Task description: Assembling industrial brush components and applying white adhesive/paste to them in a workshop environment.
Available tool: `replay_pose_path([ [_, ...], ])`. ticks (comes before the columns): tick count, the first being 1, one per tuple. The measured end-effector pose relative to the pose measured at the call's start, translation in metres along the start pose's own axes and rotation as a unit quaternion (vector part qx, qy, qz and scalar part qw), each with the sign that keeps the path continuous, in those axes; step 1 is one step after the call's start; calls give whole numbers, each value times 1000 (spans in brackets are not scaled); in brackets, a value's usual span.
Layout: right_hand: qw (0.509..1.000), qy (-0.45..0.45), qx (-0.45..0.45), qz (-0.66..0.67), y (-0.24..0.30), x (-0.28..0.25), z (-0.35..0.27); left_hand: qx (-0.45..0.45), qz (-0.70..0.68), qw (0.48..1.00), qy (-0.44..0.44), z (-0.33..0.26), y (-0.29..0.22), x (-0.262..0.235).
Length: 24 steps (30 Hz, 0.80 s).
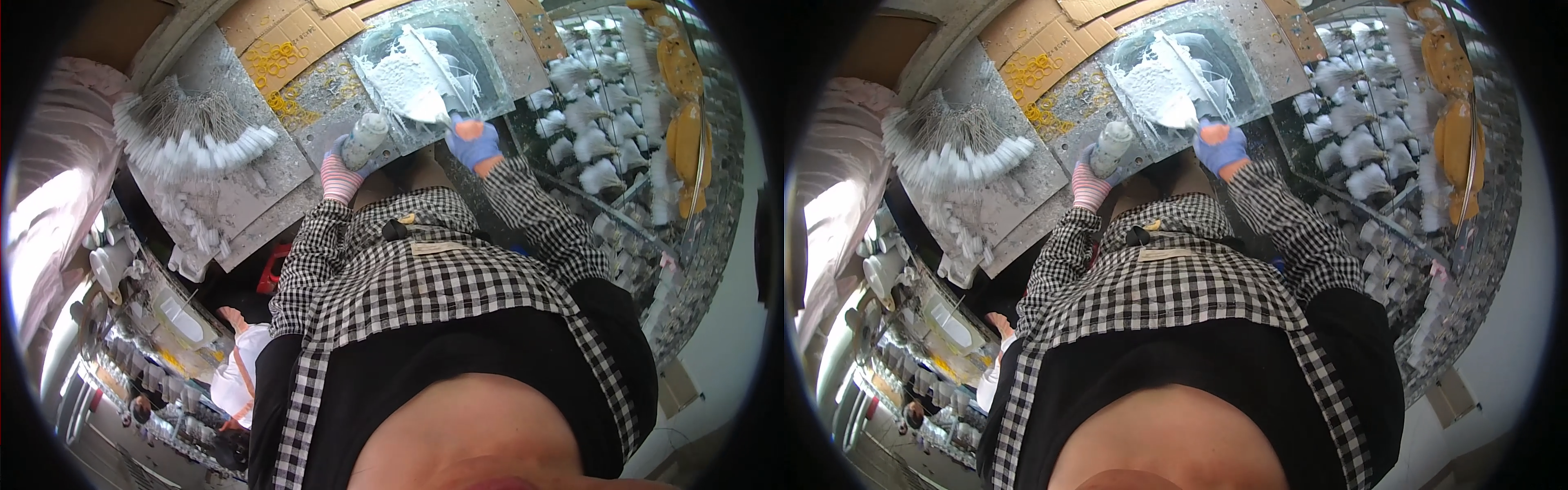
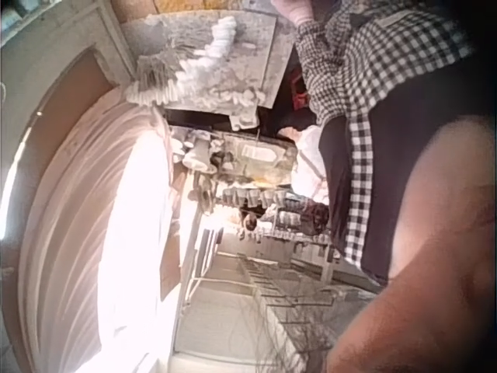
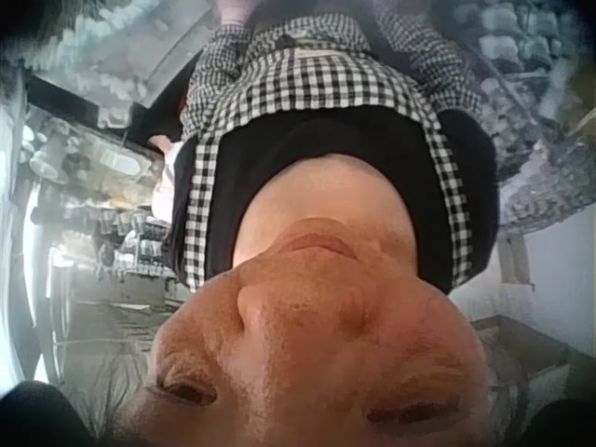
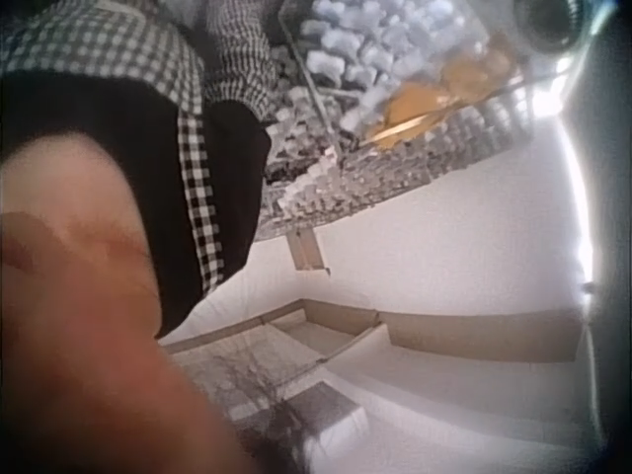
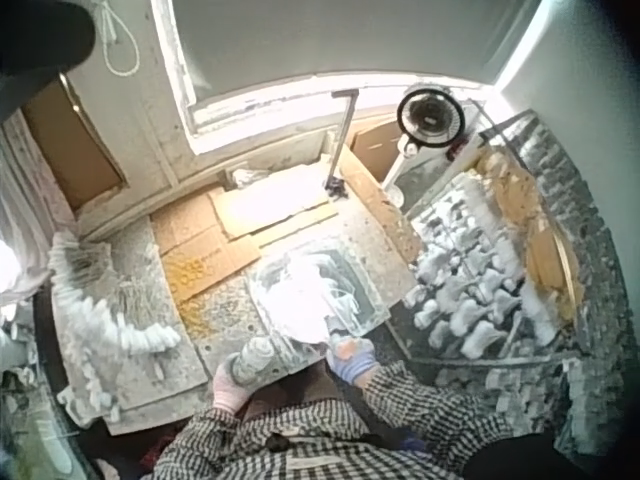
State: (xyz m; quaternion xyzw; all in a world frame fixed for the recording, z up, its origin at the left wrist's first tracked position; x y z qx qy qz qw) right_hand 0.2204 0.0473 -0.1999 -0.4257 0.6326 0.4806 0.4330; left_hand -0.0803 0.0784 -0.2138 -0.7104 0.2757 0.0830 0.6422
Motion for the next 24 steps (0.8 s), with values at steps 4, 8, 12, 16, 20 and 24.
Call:
replay_pose_path([
  [4,997,16,69,8,-3,-13,35,-174,-450,876,-19,15,23,4],
  [8,991,89,97,-9,-12,-10,-16,-258,-607,749,-58,30,47,13],
  [12,985,102,135,-28,2,21,-28,-230,-638,734,-33,36,63,30],
  [16,984,37,170,28,16,6,26,-180,-593,784,-20,30,57,41],
  [20,979,41,188,65,-26,-3,57,-247,-636,730,-30,30,44,39],
  [24,973,131,187,-23,-51,-6,-11,-230,-534,810,-69,14,29,37],
])
Point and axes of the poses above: each hand's wrist, its own z-axis towards the middle knuckle, its own x-axis out of the palm, y = z × x, the point moved 4 cm from there along z, towards the middle knuckle, and after that the axes turned 3 degrees about x, right-handed, at the moved point
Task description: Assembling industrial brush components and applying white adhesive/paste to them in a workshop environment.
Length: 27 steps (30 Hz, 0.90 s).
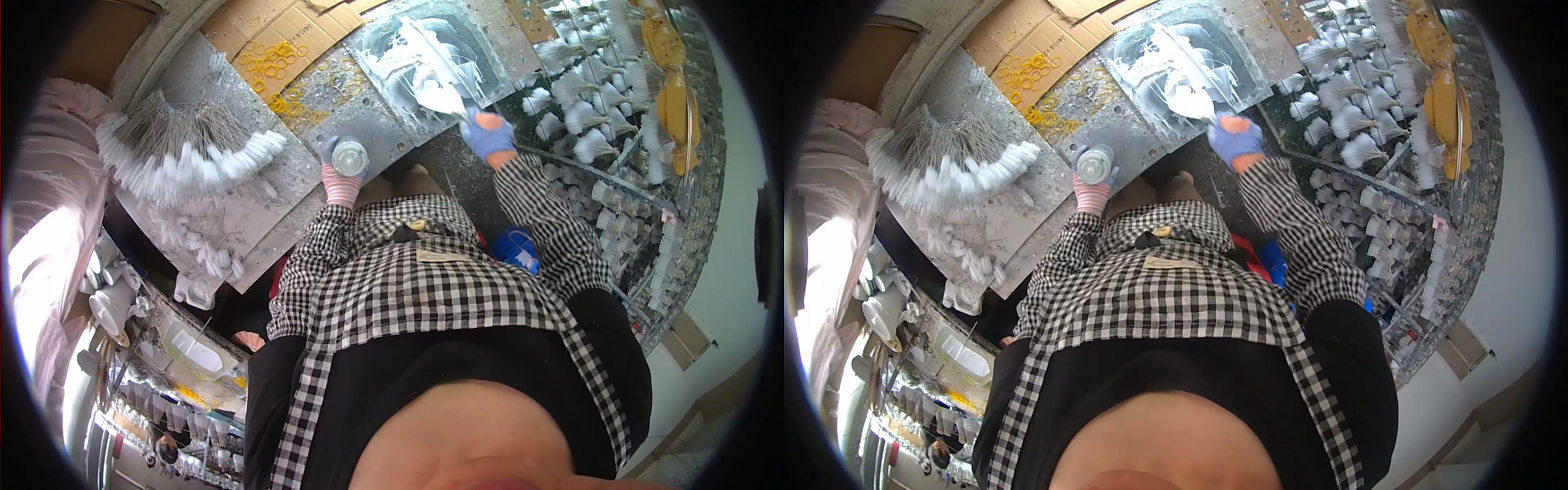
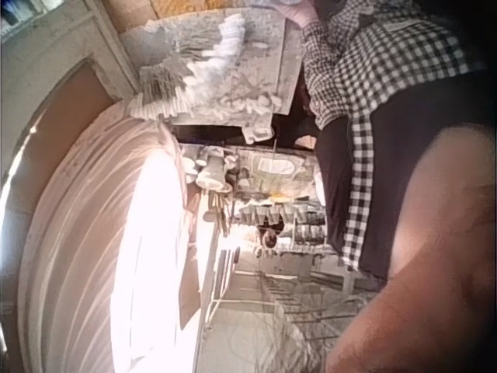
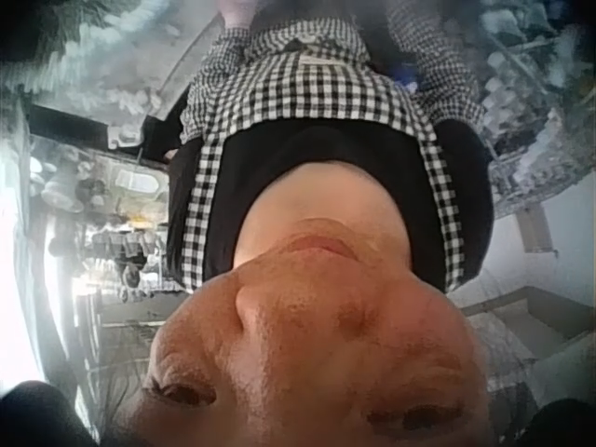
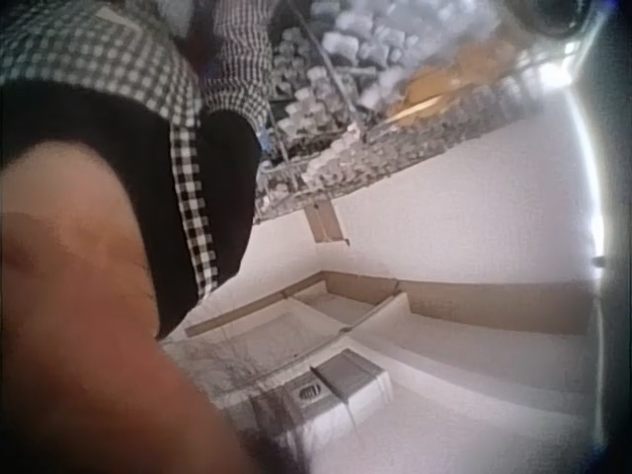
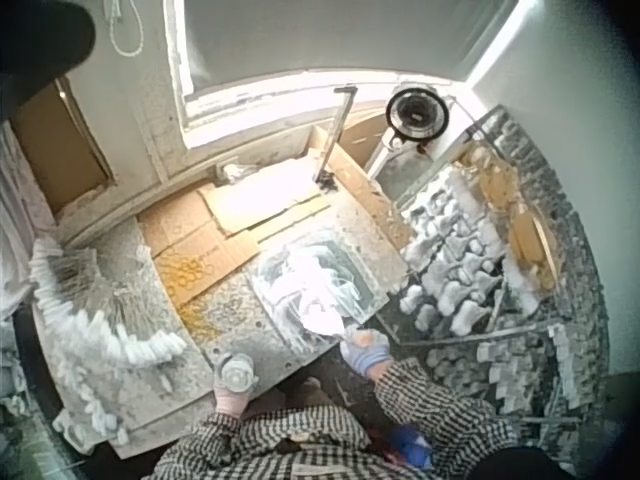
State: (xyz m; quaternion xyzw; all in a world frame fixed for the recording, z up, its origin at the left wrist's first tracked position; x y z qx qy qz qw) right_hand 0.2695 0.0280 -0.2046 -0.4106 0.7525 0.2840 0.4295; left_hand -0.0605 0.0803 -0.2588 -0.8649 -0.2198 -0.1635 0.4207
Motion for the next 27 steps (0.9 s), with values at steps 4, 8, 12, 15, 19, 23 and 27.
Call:
replay_pose_path([
  [4,1000,15,-2,18,-5,-7,3,-4,-62,998,-18,-1,17,-9],
  [8,998,8,-60,-6,63,-55,71,276,508,810,-103,-6,39,-83],
  [12,998,-12,-43,-49,8,-36,56,73,599,797,40,-37,64,-58],
  [15,996,1,-74,-54,-2,-27,-3,102,580,802,101,-53,77,-39],
  [19,992,-13,-113,-59,-14,-12,9,83,601,781,145,-58,97,31],
  [23,991,-19,-129,-36,39,-24,48,59,625,756,187,-53,117,70],
  [27,988,-34,-147,-38,69,-101,57,22,601,771,208,-44,156,111],
])
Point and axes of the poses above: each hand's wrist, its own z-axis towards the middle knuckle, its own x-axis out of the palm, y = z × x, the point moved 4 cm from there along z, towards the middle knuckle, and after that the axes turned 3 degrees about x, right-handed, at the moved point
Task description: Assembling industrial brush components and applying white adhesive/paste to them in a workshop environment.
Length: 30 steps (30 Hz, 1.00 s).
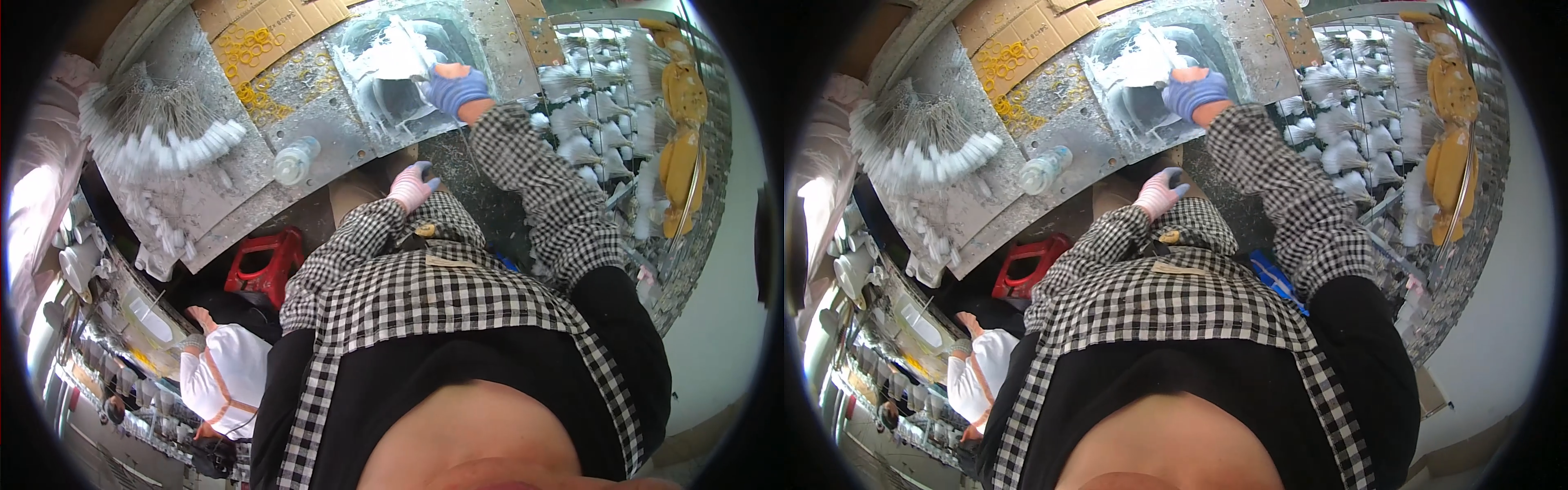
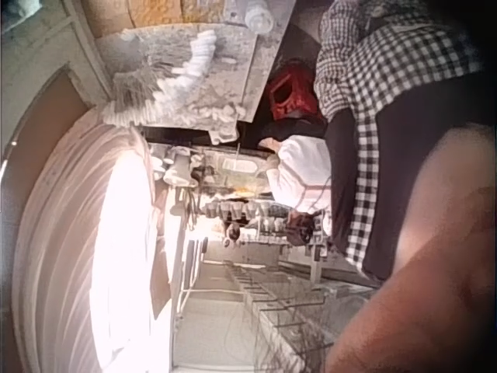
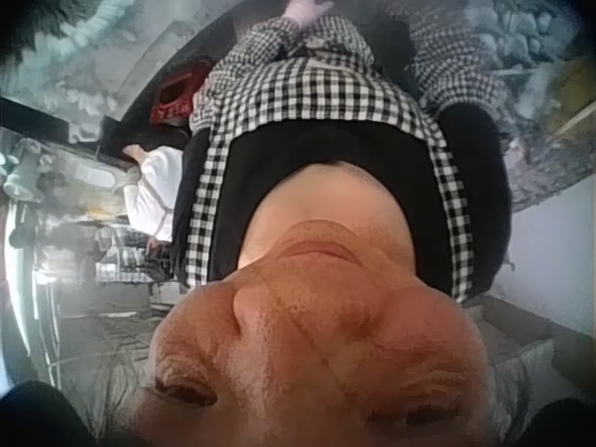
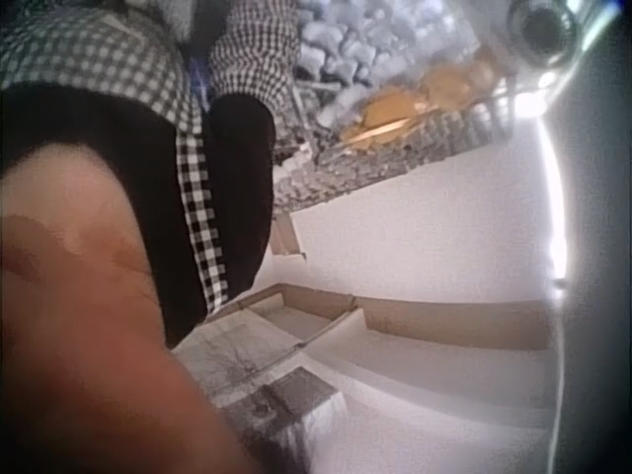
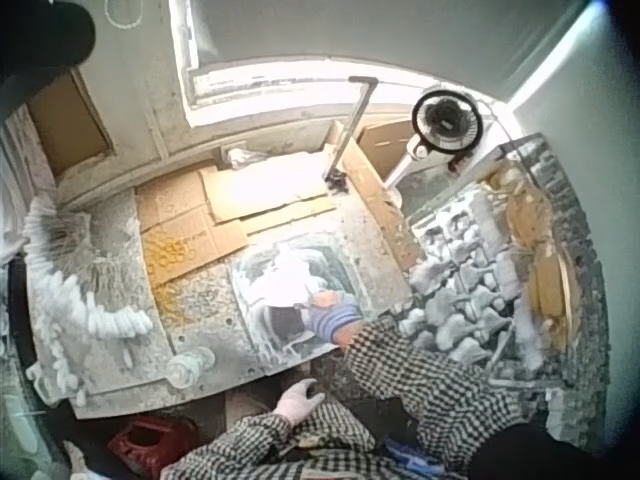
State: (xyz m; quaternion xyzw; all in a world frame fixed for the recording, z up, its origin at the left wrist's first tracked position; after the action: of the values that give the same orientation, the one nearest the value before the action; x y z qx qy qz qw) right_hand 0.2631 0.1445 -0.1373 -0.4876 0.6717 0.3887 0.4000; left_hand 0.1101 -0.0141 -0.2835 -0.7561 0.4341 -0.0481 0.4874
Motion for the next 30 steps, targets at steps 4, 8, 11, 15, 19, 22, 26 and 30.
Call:
replay_pose_path([
  [4,994,34,-83,-59,-11,-22,-6,-105,-374,921,21,35,-1,59],
  [8,990,11,-113,-85,-60,-24,-30,-67,-495,867,-2,50,-24,80],
  [11,985,13,-131,-109,-72,-13,-41,-45,-517,852,-68,47,13,84],
  [15,978,20,-141,-150,-87,7,-46,-38,-561,818,-119,21,9,75],
  [19,971,24,-159,-179,-66,0,-36,-82,-526,828,-175,-20,-10,44],
  [22,959,32,-207,-193,-35,-4,-23,-24,-445,848,-286,-35,8,28],
  [26,962,33,-206,-174,-11,-7,-7,10,-438,843,-311,-40,17,19],
  [30,961,-44,-246,-121,-3,-2,37,-20,-366,871,-328,-53,6,-6],
])
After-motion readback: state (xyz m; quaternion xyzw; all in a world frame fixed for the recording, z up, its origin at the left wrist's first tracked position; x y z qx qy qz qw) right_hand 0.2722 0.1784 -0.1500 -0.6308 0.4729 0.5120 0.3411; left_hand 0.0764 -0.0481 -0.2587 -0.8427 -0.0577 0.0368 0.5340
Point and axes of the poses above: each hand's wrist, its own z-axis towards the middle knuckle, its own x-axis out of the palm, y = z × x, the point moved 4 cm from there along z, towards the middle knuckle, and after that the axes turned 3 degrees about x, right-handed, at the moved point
